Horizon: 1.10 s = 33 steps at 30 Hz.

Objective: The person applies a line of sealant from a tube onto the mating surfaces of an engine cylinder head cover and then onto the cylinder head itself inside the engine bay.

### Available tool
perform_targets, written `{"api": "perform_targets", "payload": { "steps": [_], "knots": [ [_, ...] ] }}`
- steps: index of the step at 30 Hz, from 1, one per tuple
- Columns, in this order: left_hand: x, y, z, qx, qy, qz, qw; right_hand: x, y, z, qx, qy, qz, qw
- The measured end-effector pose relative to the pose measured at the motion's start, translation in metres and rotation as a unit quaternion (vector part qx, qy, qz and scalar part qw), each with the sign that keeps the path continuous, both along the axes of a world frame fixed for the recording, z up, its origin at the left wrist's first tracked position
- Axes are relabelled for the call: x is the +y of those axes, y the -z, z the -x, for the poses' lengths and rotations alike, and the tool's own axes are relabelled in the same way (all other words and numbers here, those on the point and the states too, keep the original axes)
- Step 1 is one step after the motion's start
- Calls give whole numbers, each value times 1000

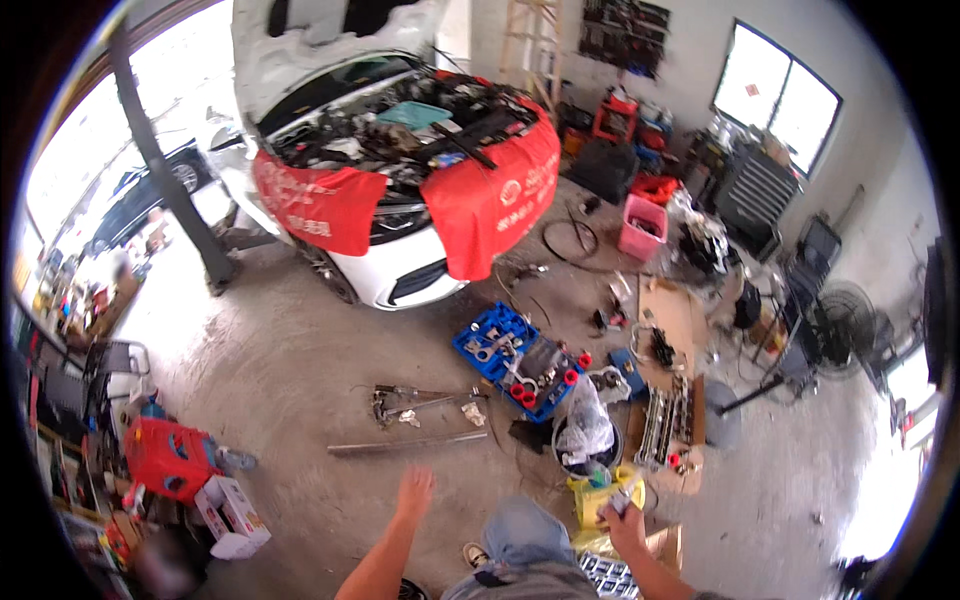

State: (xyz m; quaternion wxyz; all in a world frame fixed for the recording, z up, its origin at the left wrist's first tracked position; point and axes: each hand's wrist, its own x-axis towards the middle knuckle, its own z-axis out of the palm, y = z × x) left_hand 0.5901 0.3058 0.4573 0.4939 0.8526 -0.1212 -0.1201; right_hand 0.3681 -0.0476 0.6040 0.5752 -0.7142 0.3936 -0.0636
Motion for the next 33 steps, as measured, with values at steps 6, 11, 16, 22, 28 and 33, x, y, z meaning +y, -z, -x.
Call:
{"api": "perform_targets", "payload": {
  "steps": [6, 11, 16, 22, 28, 33],
  "knots": [
    [-78, -150, -102, 182, 134, 135, 965, 32, -49, -172, 51, -160, 50, 985],
    [-117, -205, -181, 136, 134, 153, 970, 57, -92, -352, -13, -349, 35, 936],
    [-161, -245, -305, 164, -13, 332, 929, 62, -106, -500, -182, -423, 84, 884],
    [-213, -232, -516, 83, -52, 315, 944, 4, -97, -664, -206, -261, 43, 942],
    [-303, -203, -769, 46, 10, 284, 958, -142, 21, -748, -26, 23, 72, 997],
    [-418, -184, -950, -66, -30, 242, 968, -232, 3, -776, -74, 215, 61, 972]
  ]
}}
